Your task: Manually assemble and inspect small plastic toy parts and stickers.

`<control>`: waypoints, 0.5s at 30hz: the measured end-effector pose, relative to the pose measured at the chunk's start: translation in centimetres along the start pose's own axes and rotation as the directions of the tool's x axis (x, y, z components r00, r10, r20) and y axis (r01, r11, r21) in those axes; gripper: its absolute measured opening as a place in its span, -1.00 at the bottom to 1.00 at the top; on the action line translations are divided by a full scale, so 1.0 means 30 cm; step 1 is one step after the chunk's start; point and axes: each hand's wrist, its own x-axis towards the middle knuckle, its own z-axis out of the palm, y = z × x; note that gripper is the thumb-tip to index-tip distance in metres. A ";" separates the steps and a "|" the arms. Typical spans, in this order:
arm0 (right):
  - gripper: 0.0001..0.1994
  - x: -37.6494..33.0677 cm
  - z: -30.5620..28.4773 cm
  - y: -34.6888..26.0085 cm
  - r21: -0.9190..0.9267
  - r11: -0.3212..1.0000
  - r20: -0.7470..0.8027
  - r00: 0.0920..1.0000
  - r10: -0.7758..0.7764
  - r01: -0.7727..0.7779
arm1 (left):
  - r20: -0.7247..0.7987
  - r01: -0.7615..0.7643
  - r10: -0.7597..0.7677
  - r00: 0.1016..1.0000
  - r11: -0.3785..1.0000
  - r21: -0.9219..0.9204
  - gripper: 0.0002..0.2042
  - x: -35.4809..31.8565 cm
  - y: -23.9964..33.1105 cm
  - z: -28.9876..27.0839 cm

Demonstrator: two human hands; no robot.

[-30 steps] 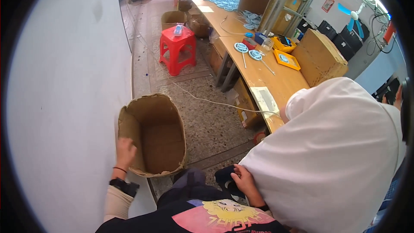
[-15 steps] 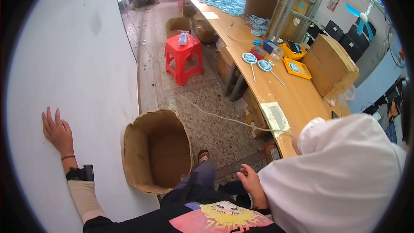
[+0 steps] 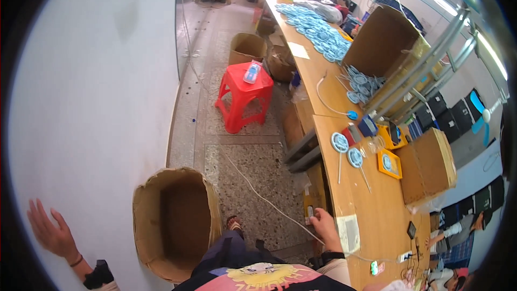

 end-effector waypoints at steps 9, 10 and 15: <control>-0.61 0.428 -0.187 -0.336 0.003 0.950 0.107 0.945 -0.310 0.311 | 0.092 0.009 -0.015 0.996 0.997 0.070 -0.65 -0.012 0.019 -0.041; -0.63 0.470 -0.204 -0.378 -0.032 0.928 0.113 0.924 -0.364 0.370 | 0.090 0.014 -0.021 0.996 0.998 0.069 -0.65 -0.021 0.015 -0.039; -0.66 0.670 -0.233 -0.586 -0.004 0.861 0.082 0.858 -0.507 0.509 | 0.092 0.001 -0.008 0.996 0.997 0.072 -0.65 -0.032 0.003 -0.016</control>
